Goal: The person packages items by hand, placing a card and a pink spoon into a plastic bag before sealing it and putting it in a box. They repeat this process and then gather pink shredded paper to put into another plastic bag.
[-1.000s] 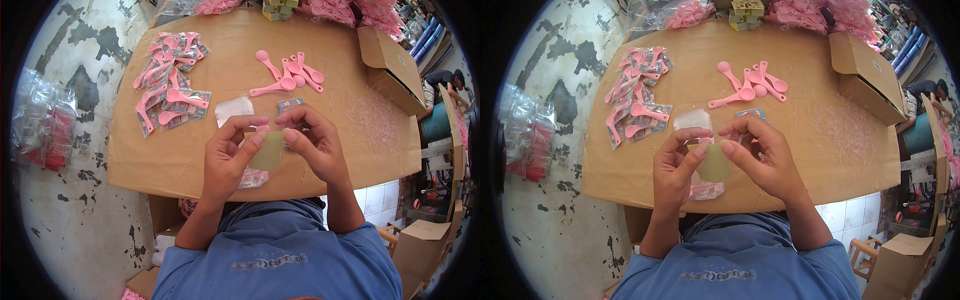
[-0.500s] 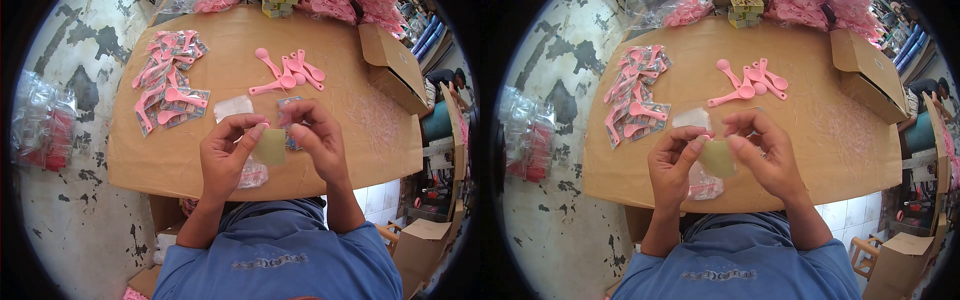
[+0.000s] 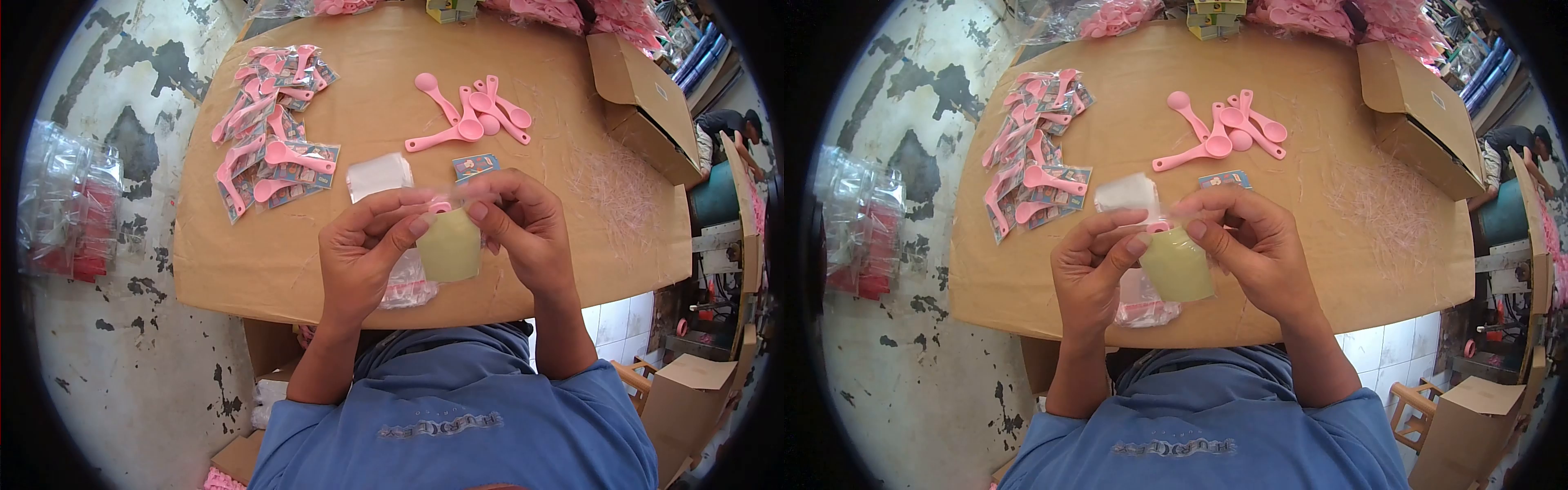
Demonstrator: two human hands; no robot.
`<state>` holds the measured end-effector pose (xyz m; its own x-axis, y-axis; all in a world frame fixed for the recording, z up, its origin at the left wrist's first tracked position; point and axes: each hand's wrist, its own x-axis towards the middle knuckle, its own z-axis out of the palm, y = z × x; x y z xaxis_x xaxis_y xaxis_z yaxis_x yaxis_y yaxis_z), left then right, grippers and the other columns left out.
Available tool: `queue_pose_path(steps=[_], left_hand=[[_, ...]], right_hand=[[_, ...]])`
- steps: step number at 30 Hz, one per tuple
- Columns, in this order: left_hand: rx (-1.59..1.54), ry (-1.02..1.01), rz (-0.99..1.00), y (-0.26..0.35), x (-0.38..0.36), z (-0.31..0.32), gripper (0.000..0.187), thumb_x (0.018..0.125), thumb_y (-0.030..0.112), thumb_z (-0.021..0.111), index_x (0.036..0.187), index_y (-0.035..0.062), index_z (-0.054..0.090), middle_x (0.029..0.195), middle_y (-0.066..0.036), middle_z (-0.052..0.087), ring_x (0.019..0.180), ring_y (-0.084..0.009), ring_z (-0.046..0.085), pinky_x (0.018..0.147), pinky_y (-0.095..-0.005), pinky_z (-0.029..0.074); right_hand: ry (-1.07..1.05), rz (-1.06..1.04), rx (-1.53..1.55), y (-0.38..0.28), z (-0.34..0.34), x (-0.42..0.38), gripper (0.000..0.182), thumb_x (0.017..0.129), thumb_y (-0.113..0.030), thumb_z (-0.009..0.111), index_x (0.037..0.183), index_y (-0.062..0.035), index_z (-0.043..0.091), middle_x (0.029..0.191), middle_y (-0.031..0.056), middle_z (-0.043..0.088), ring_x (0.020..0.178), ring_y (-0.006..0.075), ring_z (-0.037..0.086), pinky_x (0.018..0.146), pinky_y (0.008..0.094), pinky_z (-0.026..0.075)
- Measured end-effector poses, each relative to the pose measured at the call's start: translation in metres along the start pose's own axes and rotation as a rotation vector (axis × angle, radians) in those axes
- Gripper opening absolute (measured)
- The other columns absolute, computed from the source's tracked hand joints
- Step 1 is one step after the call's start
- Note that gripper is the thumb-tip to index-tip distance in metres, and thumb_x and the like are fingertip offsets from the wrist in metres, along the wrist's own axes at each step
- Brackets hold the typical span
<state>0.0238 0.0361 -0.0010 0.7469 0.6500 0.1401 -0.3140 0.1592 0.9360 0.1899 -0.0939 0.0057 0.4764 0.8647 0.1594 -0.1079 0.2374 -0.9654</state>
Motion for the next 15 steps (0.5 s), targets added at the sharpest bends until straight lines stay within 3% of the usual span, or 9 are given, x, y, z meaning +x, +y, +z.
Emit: queue_pose_path(steps=[10,15], left_hand=[[0.024,-0.119,0.203,-0.007,-0.002,-0.009,0.010,0.098,-0.006,0.062,0.107,-0.0055,0.068,0.105,-0.015,0.075,0.106,-0.0178,0.072,0.092,-0.0300,0.057],[-0.011,-0.133,0.169,-0.004,-0.007,-0.008,0.013,0.097,-0.008,0.063,0.109,-0.0068,0.065,0.115,-0.022,0.073,0.113,-0.0209,0.071,0.094,-0.0325,0.057]], right_hand=[[-0.165,-0.228,-0.056,0.005,-0.012,0.005,0.016,0.101,0.002,0.057,0.102,0.0012,0.074,0.096,0.0042,0.067,0.086,0.0080,0.056,0.072,0.0240,0.043],[-0.152,-0.180,-0.169,-0.004,-0.009,0.001,0.008,0.097,0.000,0.067,0.101,0.0008,0.073,0.095,0.0027,0.065,0.084,0.0065,0.054,0.071,0.0236,0.042]])
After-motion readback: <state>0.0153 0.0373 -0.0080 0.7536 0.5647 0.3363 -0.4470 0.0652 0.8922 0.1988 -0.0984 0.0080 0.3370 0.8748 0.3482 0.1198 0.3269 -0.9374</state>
